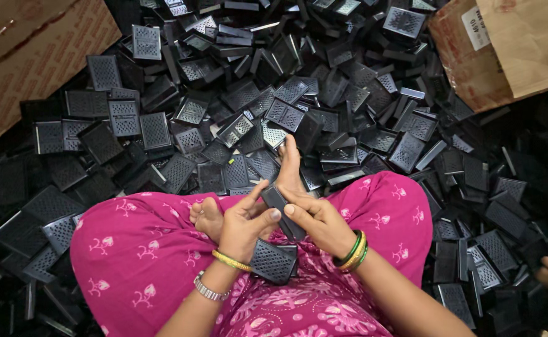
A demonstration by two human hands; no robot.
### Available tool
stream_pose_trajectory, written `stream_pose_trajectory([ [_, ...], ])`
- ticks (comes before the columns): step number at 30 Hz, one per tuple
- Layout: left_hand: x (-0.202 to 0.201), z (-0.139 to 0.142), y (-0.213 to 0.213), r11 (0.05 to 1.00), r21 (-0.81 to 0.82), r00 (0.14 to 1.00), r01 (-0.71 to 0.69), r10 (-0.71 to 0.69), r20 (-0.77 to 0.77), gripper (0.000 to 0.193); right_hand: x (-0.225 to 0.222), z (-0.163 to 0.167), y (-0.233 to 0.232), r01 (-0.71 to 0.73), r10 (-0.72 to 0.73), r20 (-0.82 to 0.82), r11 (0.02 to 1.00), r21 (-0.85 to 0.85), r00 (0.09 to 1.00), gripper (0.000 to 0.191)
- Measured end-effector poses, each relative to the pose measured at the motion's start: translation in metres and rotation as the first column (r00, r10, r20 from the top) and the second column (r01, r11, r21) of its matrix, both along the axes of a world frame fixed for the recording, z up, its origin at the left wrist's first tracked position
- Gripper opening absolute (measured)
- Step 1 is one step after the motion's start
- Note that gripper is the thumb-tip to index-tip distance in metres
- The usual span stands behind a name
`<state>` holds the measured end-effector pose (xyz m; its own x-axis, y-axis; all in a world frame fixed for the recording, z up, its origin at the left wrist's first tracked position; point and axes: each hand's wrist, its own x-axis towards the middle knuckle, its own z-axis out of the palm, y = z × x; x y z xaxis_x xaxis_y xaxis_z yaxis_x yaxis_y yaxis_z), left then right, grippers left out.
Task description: The person sits on the floor surrounded by a large pile of black plastic boxes, picks up boxes and lids one at a time, and presses lids onto the box bases by hand, placing the closed boxes back onto the pile.
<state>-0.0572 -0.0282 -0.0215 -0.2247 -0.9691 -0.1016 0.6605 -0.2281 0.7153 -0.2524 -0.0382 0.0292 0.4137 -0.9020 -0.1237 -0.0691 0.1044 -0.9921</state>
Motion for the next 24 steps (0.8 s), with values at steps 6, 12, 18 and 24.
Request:
stream_pose_trajectory([
  [6,-0.003,0.009,0.000,0.982,0.164,0.995,-0.096,0.094,0.022,0.072,0.006,-0.003,0.002,0.089,-0.095,-0.046,0.989,-0.115,0.994,0.047],
  [12,-0.007,0.009,0.001,0.997,0.043,0.988,-0.058,0.052,0.143,0.075,0.004,-0.008,0.004,0.039,-0.053,-0.078,0.984,-0.174,0.995,0.046],
  [18,-0.008,0.013,0.003,0.998,0.064,1.000,0.000,0.000,-0.007,0.070,0.011,-0.005,0.005,-0.044,-0.048,-0.209,0.908,-0.416,0.977,0.049],
  [24,0.006,0.025,0.009,0.991,-0.005,0.960,0.132,-0.127,0.249,0.045,0.002,-0.002,0.012,0.075,-0.067,0.087,0.993,-0.086,0.994,0.062],
])
